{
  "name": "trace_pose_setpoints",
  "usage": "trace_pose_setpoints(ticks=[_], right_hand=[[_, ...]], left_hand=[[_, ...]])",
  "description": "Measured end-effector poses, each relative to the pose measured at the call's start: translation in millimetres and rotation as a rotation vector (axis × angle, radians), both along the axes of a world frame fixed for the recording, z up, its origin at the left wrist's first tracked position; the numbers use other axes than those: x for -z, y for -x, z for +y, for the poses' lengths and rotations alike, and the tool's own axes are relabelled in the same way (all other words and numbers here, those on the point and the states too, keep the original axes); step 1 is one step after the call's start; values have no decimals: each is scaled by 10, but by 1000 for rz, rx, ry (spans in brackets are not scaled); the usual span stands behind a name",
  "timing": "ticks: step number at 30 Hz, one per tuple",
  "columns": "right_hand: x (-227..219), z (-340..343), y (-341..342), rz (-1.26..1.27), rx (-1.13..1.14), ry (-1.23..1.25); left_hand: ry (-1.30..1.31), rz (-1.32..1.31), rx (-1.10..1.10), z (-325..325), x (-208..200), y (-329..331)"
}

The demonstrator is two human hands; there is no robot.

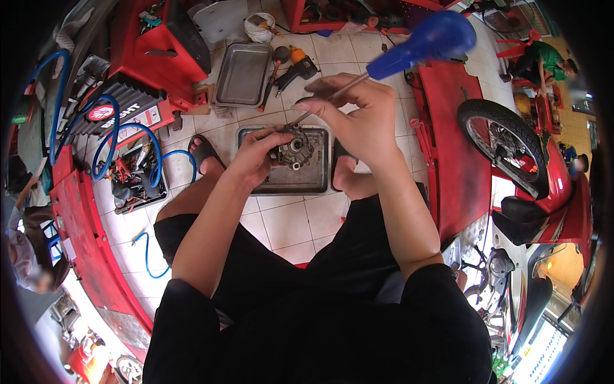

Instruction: The person disassembles a mechanical component, possibly a starter motor or housing, using a screwdriver to remove screws while holding the part over a metal tray.

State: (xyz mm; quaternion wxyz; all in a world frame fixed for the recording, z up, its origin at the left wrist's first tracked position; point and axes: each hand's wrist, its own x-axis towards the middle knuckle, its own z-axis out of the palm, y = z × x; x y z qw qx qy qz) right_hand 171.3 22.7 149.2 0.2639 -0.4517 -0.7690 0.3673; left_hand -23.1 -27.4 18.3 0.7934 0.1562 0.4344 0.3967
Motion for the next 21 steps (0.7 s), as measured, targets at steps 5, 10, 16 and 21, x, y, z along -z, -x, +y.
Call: trace_pose_setpoints(ticks=[5, 10, 16, 21], right_hand=[[38, -35, 74, 591, -173, 91], [-62, -7, 47, 153, -70, 298], [-33, -53, 107, 135, -91, -70], [49, -86, 91, 580, -87, 168]], left_hand=[[-6, -26, -23, -12, 0, -6], [-2, -33, 8, -7, -4, 13], [22, -19, 9, -26, -10, 1], [34, -21, 17, -15, 0, 5]])
